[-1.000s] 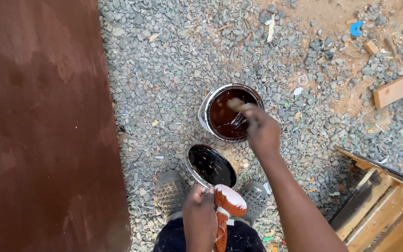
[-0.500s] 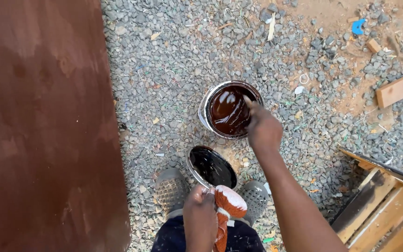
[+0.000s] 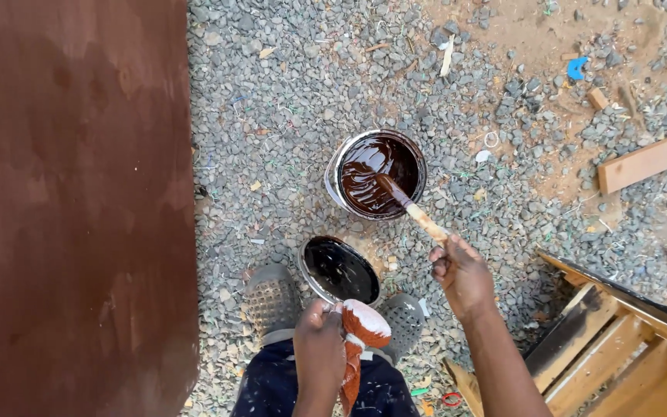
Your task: Mixing paint in a small container and applying it to a board using a sponge applicator.
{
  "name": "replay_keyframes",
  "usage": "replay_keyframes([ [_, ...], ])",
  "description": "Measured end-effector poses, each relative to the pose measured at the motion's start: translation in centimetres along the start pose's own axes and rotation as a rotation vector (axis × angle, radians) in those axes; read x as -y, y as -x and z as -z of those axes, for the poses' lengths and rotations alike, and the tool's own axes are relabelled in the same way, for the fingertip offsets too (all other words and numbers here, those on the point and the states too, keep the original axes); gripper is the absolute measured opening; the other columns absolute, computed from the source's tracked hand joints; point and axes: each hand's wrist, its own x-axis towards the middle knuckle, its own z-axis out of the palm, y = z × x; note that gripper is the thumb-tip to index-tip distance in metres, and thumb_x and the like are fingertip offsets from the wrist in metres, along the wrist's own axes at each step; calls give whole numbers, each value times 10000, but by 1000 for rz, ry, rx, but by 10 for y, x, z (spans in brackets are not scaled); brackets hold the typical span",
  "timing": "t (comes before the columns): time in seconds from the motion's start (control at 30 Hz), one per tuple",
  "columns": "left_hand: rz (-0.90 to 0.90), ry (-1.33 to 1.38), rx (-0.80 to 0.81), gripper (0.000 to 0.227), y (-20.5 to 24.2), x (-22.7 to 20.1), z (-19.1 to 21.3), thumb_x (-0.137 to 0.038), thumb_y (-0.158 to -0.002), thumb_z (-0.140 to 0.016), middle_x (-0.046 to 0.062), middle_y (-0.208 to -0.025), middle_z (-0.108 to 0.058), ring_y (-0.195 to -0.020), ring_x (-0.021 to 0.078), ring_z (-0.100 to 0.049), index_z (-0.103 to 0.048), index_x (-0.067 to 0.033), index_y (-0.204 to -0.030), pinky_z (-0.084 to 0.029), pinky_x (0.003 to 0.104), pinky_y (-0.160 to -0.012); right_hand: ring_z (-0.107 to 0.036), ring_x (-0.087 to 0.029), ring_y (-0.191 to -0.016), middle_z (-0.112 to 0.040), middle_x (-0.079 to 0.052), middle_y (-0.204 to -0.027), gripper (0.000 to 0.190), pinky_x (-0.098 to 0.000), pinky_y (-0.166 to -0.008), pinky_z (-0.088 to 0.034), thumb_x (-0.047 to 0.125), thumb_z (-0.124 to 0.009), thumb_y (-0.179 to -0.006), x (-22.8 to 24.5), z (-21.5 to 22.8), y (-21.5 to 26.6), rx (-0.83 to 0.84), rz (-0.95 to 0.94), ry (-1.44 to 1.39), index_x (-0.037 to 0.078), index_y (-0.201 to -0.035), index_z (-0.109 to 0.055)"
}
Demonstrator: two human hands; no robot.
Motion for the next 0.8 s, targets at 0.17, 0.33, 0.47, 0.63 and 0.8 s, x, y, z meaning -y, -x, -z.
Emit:
replay_keyframes([
  [0.17, -145, 119, 89, 295, 6, 22, -11, -132, -1052, -607, 65, -683, -538, -631, 145, -399, -505, -61, -784, -312, 331, -603, -510, -85, -571, -654, -63, -802, 398, -200, -456, -423, 187, -493, -1092, 0, -24, 7, -17, -10, 69, -45, -1407, -564],
  [0.33, -17, 122, 87, 417, 25, 16, -16, -161, -1014, -586, 113, -986, -764, -819, 172, -640, -650, -41, -1409, -483, 337, -725, -413, -133, -575, -670, -58, -857, 386, -283, -441, -317, 213, -536, -1060, -9, -33, 13, -128, 368, 957, 102, -1418, -634],
  [0.47, 5, 96, 63, 628, 23, 23, -21, -198, -984, -593, 112, -1487, -649, -1199, 215, -707, -413, -102, -1577, -564, 329, -925, -587, -206, -740, -664, -37, -818, 351, -341, -701, -523, 93, -574, -1048, -25, 13, 11, -132, 707, 1392, 134, -1386, -660],
  [0.63, -19, 90, 92, 583, 23, 28, -26, -211, -1006, -594, 125, -849, -707, -457, 83, -298, -482, -120, -1571, -272, 305, -453, -579, -191, -725, -683, -42, -862, 306, -238, -537, -532, 37, -533, -1085, 12, 13, 47, -68, 708, 1230, 106, -1347, -677],
  [0.8, -109, -20, 67, 628, 13, 41, -29, -274, -975, -605, 100, -1598, -507, -956, 143, -401, -429, -134, -1562, -378, 308, -778, -408, -73, -515, -595, -10, -725, 366, -206, -421, -318, 189, -451, -1099, 24, -21, 19, -47, 165, 614, 37, -1373, -640],
])
